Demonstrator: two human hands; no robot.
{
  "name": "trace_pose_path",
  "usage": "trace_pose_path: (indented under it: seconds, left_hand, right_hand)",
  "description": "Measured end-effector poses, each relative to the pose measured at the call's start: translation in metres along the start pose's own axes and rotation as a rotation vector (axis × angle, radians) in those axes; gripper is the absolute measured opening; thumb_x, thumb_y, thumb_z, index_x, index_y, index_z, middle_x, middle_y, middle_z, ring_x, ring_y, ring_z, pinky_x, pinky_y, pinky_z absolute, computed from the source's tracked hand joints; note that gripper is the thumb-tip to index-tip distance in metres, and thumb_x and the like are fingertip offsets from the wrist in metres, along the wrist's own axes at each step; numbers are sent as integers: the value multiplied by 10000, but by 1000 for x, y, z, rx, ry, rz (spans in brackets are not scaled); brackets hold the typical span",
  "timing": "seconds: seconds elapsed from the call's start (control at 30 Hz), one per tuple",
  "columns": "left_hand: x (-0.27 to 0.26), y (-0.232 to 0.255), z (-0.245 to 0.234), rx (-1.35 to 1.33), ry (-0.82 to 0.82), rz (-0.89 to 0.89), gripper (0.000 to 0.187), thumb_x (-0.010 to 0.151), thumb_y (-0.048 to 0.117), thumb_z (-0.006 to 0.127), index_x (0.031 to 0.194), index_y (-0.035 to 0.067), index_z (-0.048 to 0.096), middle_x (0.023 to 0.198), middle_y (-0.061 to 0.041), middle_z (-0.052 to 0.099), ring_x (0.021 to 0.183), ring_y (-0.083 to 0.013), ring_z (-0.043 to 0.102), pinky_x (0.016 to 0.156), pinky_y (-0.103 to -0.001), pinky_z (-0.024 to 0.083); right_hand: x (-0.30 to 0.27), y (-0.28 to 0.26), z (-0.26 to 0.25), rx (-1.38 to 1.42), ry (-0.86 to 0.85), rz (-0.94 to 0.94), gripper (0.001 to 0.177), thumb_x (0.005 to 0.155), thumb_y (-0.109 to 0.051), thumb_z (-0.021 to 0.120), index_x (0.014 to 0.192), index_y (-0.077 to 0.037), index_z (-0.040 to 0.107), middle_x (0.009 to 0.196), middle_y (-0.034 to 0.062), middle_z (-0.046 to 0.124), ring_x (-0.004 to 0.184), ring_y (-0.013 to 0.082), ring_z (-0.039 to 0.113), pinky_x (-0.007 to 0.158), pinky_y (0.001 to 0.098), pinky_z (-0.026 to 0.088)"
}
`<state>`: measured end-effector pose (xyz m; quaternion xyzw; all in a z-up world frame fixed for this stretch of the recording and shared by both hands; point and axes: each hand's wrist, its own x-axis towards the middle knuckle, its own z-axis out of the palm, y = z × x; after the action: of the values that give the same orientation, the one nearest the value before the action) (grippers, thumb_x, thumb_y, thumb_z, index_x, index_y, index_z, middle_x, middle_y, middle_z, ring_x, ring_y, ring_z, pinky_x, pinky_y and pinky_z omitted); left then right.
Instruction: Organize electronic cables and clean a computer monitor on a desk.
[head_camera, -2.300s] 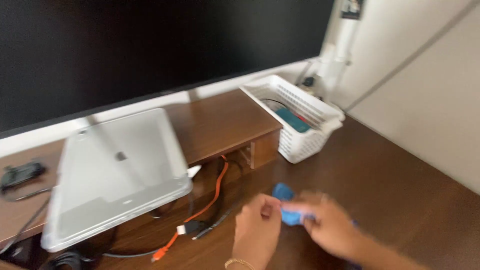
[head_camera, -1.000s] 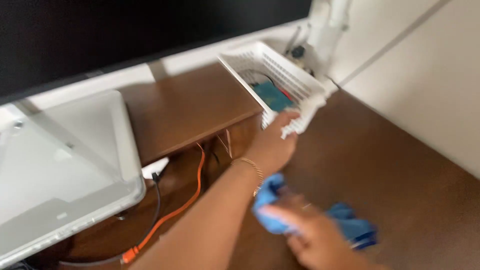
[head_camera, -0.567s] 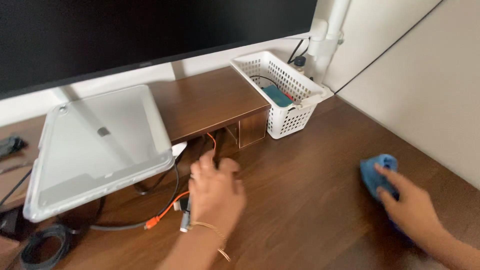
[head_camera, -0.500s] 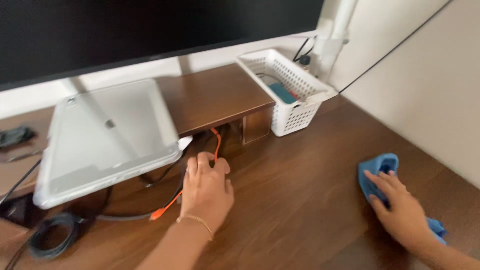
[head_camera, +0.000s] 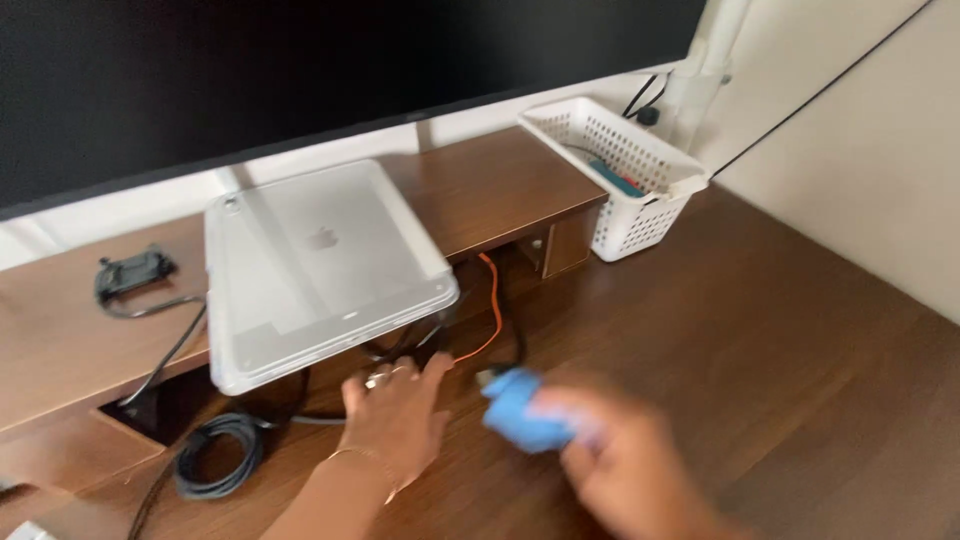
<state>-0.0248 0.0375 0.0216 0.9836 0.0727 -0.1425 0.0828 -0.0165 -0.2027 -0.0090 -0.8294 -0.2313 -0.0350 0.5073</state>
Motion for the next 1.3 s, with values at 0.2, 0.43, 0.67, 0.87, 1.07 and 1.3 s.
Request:
trace_pose_path:
  seconds: [0.2, 0.43, 0.67, 0.87, 1.07, 1.3]
  left_hand:
    - [-2, -5, -9, -191, -139, 46, 514, 960, 177, 609, 1388, 279, 342, 1294, -149, 564, 1282, -318, 537, 1099, -544, 322]
    - [-4, -31, -15, -476, 0, 67, 517, 902, 133, 619, 1329, 174, 331, 1123, -145, 669, 1117, -317, 657, 1051, -520, 416]
    - [-34, -59, -12, -600, 258, 204, 322, 868, 135, 624, 1165, 115, 501, 1057, -157, 689, 1041, -362, 651, 911, -476, 505]
    - [-71, -65, -15, -681, 229, 193, 326, 882, 151, 621, 1191, 121, 521, 1044, -173, 683, 1013, -362, 659, 895, -464, 520]
    - [-109, -85, -22, -732, 126, 86, 195, 914, 179, 632, 1087, 92, 653, 881, -144, 736, 799, -260, 749, 811, -365, 582]
    - [-137, -89, 10, -872, 79, 138, 184, 931, 150, 563, 923, 66, 726, 773, -91, 780, 696, -164, 777, 762, -300, 607]
  right_hand:
    - [26, 83, -37, -465, 224, -9, 594, 778, 58, 668, 1308, -209, 641, 1376, 143, 613, 1222, 342, 630, 1024, 393, 499]
    - [16, 51, 81, -612, 103, -62, 691, 698, 9, 695, 1320, -291, 660, 1416, 128, 565, 1264, 361, 561, 1036, 433, 476]
    - [15, -3, 144, -380, -134, -164, 679, 696, 62, 631, 1311, -225, 654, 1409, 116, 603, 1228, 375, 595, 960, 413, 525]
    - [-24, -4, 162, -135, -484, -204, 569, 680, 55, 633, 1180, -179, 771, 1255, 86, 727, 1115, 308, 712, 941, 393, 558]
    - [-44, 2, 148, -55, -635, -17, 200, 837, -95, 747, 1000, -152, 848, 1098, -9, 812, 864, 184, 743, 770, 325, 555]
    - [-56, -25, 113, -244, 172, -55, 475, 678, 56, 684, 1102, -138, 770, 1106, 92, 780, 1025, 191, 733, 903, 321, 534]
